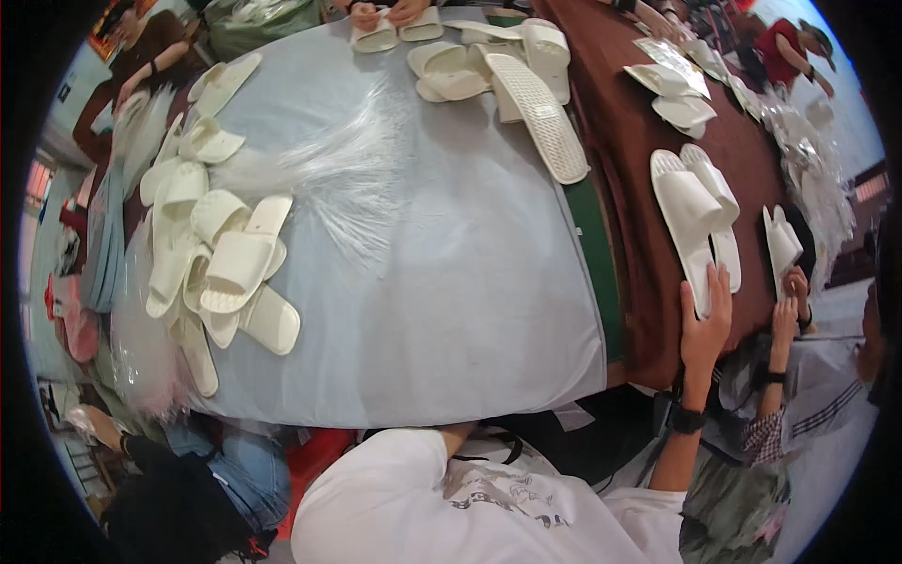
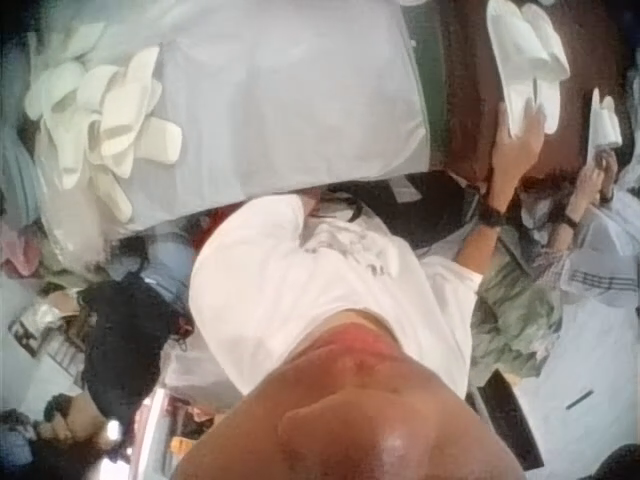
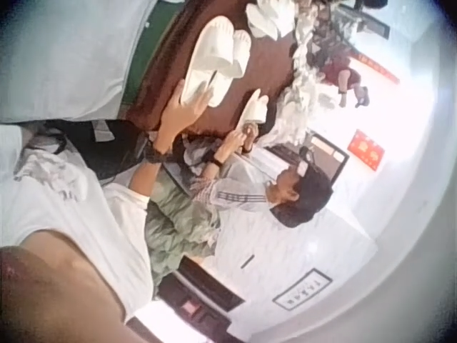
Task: Assembling and inspecting white slippers at a production table.
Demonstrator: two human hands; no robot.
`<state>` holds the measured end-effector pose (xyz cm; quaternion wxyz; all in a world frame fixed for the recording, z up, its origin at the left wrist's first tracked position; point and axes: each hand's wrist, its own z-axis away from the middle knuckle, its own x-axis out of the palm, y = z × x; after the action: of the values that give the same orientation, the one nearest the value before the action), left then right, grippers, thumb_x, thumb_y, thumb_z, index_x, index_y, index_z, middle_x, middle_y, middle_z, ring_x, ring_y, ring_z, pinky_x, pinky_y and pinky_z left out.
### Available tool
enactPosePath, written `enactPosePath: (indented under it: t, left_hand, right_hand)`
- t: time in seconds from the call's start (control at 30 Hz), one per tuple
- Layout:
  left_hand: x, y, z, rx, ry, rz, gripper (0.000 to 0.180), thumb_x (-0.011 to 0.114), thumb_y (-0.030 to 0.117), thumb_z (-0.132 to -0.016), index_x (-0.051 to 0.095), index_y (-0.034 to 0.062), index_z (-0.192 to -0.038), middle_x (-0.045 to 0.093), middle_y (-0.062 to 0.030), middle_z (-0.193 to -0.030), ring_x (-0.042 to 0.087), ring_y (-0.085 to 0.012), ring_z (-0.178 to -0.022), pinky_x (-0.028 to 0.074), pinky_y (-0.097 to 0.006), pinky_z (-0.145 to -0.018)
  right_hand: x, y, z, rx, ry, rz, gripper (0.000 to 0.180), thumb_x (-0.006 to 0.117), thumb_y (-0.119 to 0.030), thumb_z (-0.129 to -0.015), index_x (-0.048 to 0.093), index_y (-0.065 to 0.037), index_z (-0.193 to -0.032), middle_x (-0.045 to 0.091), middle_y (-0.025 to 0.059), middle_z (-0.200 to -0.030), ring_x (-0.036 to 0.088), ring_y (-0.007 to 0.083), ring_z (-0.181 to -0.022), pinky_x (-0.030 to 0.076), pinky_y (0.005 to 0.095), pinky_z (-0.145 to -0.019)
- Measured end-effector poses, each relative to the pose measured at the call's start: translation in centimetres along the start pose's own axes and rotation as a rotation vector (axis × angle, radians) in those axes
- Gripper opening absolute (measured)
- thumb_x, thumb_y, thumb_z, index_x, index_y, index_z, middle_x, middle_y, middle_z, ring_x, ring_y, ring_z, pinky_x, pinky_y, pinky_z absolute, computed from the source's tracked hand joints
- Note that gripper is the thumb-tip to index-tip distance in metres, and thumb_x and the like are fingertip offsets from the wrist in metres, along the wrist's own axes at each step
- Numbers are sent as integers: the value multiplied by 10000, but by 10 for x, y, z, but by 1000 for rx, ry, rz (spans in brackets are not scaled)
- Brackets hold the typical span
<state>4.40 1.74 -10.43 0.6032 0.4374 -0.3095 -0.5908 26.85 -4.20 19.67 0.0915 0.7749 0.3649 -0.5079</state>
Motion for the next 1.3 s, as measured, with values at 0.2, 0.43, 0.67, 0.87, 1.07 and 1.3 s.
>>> enactPosePath:
  t: [0.2,0.43,0.67,0.87,1.07,1.3]
  left_hand:
    - [27,-7,18,-23,-187,-94,551,796,208,-832,588,7,-1302,616,-233,-1275,553,-454,-1222,441,-479,-1072]
    - [-69,178,108,832,-599,-480,499,720,275,-945,569,-8,-1327,560,-236,-1325,554,-408,-1241,455,-451,-1074]
    - [-226,281,124,862,125,-404,497,766,252,-945,569,1,-1327,592,-185,-1327,563,-367,-1252,444,-424,-1082]
    - [-278,253,63,851,618,-707,725,861,350,-831,523,2,-1370,602,-198,-1303,554,-402,-1226,424,-462,-1081]
    - [-323,219,46,781,494,-663,663,841,218,-788,545,-2,-1339,599,-201,-1293,544,-397,-1227,420,-491,-1070]
    - [-347,190,42,953,272,-412,513,846,199,-770,661,73,-1233,594,-137,-1276,563,-342,-1221,457,-433,-1059]
  right_hand:
    - [-12,11,-5,-71,67,29,465,670,-119,-974,585,-16,-1419,567,253,-1457,496,440,-1394,411,480,-1139]
    - [-38,10,-9,-157,-91,-40,639,575,123,-820,549,-27,-1441,585,267,-1412,564,446,-1295,475,481,-1077]
    - [-34,-80,43,-241,-109,-77,782,638,107,-732,549,-120,-1475,563,202,-1464,549,450,-1324,507,476,-1062]
    - [19,-136,82,-305,-132,-114,717,665,-28,-773,559,-136,-1473,574,195,-1458,545,446,-1332,495,490,-1076]
    - [3,-161,76,-510,-499,-546,526,693,-124,-910,592,-91,-1425,611,199,-1415,574,388,-1324,505,441,-1058]
    - [17,-129,5,-216,-195,-425,412,663,-219,-993,616,23,-1323,646,226,-1302,593,411,-1233,454,461,-1076]
